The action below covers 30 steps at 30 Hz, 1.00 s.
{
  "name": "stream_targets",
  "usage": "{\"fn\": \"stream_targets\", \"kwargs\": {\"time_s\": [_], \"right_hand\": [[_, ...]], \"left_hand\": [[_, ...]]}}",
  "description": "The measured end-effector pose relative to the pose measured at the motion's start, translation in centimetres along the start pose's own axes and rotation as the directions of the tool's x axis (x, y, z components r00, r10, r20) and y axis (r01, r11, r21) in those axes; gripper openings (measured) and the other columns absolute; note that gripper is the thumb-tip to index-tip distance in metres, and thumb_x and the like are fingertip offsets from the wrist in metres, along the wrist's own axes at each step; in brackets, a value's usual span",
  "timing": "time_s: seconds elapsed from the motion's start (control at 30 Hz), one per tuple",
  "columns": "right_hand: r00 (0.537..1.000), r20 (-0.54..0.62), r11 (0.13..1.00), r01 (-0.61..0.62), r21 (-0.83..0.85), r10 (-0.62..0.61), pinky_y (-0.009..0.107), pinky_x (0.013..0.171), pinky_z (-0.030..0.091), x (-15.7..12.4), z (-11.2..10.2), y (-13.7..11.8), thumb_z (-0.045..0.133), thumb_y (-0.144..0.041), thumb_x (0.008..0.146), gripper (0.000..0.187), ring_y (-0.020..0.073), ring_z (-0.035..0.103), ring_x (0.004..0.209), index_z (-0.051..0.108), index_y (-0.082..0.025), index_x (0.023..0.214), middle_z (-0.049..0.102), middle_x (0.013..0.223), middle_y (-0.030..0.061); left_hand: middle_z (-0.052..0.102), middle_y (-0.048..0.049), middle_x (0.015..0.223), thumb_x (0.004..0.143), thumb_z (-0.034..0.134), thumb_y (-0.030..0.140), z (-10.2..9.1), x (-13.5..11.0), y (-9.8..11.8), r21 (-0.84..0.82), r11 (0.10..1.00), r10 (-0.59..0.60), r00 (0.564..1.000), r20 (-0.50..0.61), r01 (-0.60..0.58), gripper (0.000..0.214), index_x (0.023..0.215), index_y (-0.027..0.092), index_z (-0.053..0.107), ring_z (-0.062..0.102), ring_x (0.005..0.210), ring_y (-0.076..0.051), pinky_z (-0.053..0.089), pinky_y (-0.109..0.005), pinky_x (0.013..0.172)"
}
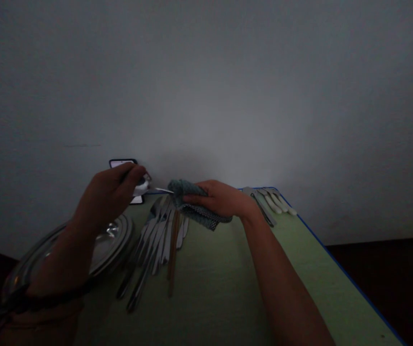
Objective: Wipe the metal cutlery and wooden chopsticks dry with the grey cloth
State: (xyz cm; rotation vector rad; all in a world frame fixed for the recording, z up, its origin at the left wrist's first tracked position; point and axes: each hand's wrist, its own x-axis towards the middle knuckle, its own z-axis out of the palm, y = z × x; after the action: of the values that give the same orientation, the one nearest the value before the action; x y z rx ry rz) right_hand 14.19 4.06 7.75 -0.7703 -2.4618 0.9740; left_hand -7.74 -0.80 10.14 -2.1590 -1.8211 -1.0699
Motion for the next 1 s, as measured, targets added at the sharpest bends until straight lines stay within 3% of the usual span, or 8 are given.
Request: {"fn": "stream_targets", "kwargs": {"time_s": [0.43, 0.6, 0.67, 0.73, 0.8, 0.87, 0.93, 1.0], "right_hand": [[0.996, -0.021, 0.996, -0.084, 0.021, 0.085, 0.022, 0.059, 0.041, 0.0, -0.7, 2.0, 0.046, -0.047, 0.082, 0.034, 0.0104, 0.052, 0.062, 0.058, -0.015, 0.081, 0.060, 0.073, 0.0008], [0.956, -0.257, 0.977, -0.177, -0.120, 0.142, 0.026, 0.066, 0.043, 0.0, -0.8, 4.2, 0.042, -0.043, 0.084, 0.035, 0.0162, 0.057, 0.076, 0.061, -0.014, 0.084, 0.065, 0.083, 0.0056], [0.954, -0.197, 0.946, -0.265, -0.186, 0.228, 0.028, 0.067, 0.045, 0.2, -0.5, 5.1, 0.046, -0.039, 0.082, 0.032, 0.0188, 0.059, 0.077, 0.063, -0.012, 0.088, 0.067, 0.087, 0.0082], [0.959, 0.000, 0.943, -0.278, -0.182, 0.282, 0.031, 0.073, 0.046, 0.2, -0.3, 5.6, 0.055, -0.035, 0.077, 0.029, 0.0206, 0.061, 0.082, 0.064, -0.012, 0.093, 0.068, 0.093, 0.0099], [0.966, 0.076, 0.968, -0.244, -0.062, 0.249, 0.033, 0.085, 0.045, -0.2, -0.8, 5.7, 0.059, -0.030, 0.074, 0.032, 0.0206, 0.060, 0.095, 0.062, -0.013, 0.101, 0.065, 0.106, 0.0109], [0.972, -0.089, 0.969, -0.206, 0.135, 0.219, 0.033, 0.095, 0.040, -1.0, -1.6, 5.2, 0.053, -0.031, 0.080, 0.036, 0.0181, 0.055, 0.107, 0.057, -0.015, 0.112, 0.059, 0.119, 0.0115], [0.920, -0.252, 0.901, -0.186, 0.391, 0.299, 0.034, 0.092, 0.042, -1.8, -2.2, 4.1, 0.037, -0.039, 0.089, 0.041, 0.0167, 0.058, 0.102, 0.050, -0.015, 0.120, 0.058, 0.121, 0.0142], [0.946, -0.170, 0.846, -0.155, 0.511, 0.276, 0.031, 0.083, 0.046, -2.4, -2.0, 2.8, 0.030, -0.045, 0.090, 0.045, 0.0147, 0.061, 0.092, 0.050, -0.016, 0.119, 0.062, 0.113, 0.0134]], "left_hand": [[0.063, -0.0027, 0.068, 0.088, 0.040, 0.033, -1.4, 0.2, -0.4, 0.143, 0.985, -0.089, 0.993, -0.078, 0.100, 0.032, 0.081, 0.016, 0.066, 0.052, 0.062, -0.013, 0.032, -0.023, 0.057], [0.061, -0.0015, 0.065, 0.089, 0.040, 0.028, -1.3, 0.2, -0.4, 0.118, 0.974, -0.143, 0.930, -0.338, 0.193, 0.029, 0.078, 0.016, 0.064, 0.051, 0.059, -0.012, 0.034, -0.023, 0.057], [0.062, -0.0018, 0.067, 0.089, 0.039, 0.027, -0.9, 0.1, -0.2, 0.077, 0.979, -0.140, 0.895, -0.424, 0.190, 0.029, 0.078, 0.016, 0.062, 0.052, 0.061, -0.012, 0.035, -0.023, 0.059], [0.063, -0.0014, 0.068, 0.090, 0.039, 0.028, -0.2, 0.0, 0.1, 0.029, 0.990, -0.111, 0.901, -0.420, 0.136, 0.029, 0.077, 0.017, 0.061, 0.054, 0.062, -0.011, 0.037, -0.022, 0.060], [0.062, -0.0004, 0.065, 0.090, 0.039, 0.032, 0.7, -0.2, 0.4, -0.016, 0.996, -0.086, 0.931, -0.354, 0.086, 0.029, 0.075, 0.018, 0.060, 0.054, 0.059, -0.011, 0.036, -0.022, 0.057], [0.061, 0.0004, 0.063, 0.091, 0.038, 0.035, 1.6, -0.3, 0.6, -0.077, 0.996, -0.072, 0.957, -0.281, 0.052, 0.031, 0.076, 0.019, 0.059, 0.055, 0.057, -0.011, 0.037, -0.022, 0.056], [0.063, 0.0006, 0.067, 0.091, 0.036, 0.036, 2.6, -0.4, 0.8, -0.154, 0.988, -0.032, 0.979, -0.203, 0.000, 0.031, 0.079, 0.019, 0.059, 0.056, 0.058, -0.011, 0.039, -0.021, 0.056], [0.064, 0.0006, 0.072, 0.092, 0.035, 0.035, 3.6, -0.5, 1.3, -0.214, 0.974, 0.048, 0.991, -0.124, -0.074, 0.030, 0.085, 0.019, 0.059, 0.057, 0.060, -0.010, 0.041, -0.020, 0.058]]}}
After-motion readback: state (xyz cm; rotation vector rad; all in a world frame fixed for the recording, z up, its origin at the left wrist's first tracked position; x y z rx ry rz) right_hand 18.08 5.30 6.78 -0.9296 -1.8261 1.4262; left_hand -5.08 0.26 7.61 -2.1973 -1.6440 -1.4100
